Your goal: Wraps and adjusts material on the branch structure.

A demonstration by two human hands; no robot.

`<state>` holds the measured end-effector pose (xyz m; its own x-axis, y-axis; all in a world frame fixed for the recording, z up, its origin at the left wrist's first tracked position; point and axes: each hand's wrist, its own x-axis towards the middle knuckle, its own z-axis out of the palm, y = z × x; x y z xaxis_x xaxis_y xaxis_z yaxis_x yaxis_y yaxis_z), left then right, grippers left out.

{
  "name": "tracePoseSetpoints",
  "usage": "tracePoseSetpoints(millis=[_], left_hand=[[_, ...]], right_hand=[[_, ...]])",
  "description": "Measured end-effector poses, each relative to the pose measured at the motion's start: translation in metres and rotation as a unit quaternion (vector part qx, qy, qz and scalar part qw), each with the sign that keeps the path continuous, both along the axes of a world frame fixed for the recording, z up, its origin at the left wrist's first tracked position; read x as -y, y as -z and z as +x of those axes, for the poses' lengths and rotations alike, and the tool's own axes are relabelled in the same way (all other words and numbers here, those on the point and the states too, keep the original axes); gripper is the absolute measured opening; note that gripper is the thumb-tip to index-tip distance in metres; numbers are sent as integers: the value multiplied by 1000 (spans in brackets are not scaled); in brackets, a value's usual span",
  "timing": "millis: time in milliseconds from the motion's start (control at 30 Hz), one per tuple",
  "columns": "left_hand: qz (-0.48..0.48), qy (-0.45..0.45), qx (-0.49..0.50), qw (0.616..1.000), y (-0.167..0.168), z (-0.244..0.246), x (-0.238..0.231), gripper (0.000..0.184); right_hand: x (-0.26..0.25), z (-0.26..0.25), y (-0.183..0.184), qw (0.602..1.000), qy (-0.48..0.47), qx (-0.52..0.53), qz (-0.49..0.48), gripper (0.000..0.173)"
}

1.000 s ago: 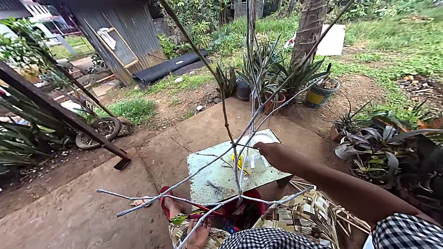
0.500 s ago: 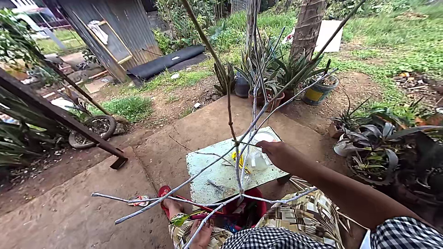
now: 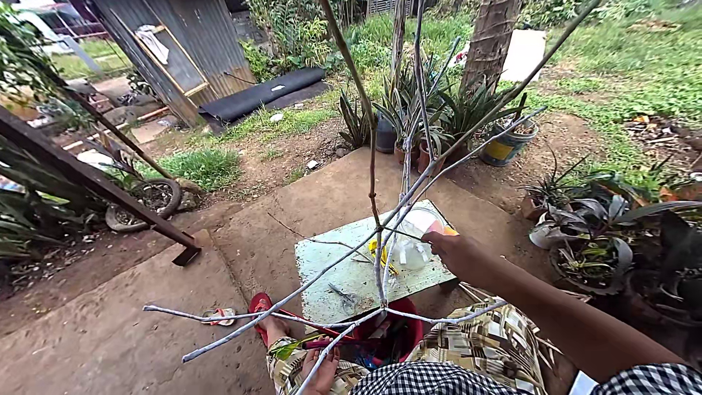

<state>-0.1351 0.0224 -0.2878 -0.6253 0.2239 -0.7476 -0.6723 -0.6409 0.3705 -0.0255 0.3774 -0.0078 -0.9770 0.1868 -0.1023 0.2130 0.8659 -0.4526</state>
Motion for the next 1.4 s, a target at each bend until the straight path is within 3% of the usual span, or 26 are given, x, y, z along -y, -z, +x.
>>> tracePoseSetpoints(millis=[100,167,300,367,533,1000,1100,1300,1400], left_hand=[[-4,1,3,1000,0,-1,-1,37],[-9,6,9,1000,-1,-1,-1,39],[-24,13,5,1000,-1,-1,-3,41],[-34,18,2,999,0,-2,-3,44],[-33,20,-15,999,5,1,2,50],[-33,22,-16,999,3,0,-1,51],[-38,21,-10,999,3,-1,-2,51],[-31,12,-6,999,1,-1,-4,52],[-24,7,-1,1000,2,-1,-2,51]], right_hand=[[12,16,-13,994,-17,-10,-104,33],[26,22,-3,971,4,-47,-234,31],[69,7,48,829,102,-119,-536,32],[86,-4,64,772,139,-147,-602,34],[105,-18,73,772,137,-179,-594,39],[88,-43,104,873,170,-245,-385,40],[92,-45,111,875,174,-252,-375,40],[110,-35,117,851,155,-204,-458,41],[105,-28,111,860,159,-234,-424,41]])
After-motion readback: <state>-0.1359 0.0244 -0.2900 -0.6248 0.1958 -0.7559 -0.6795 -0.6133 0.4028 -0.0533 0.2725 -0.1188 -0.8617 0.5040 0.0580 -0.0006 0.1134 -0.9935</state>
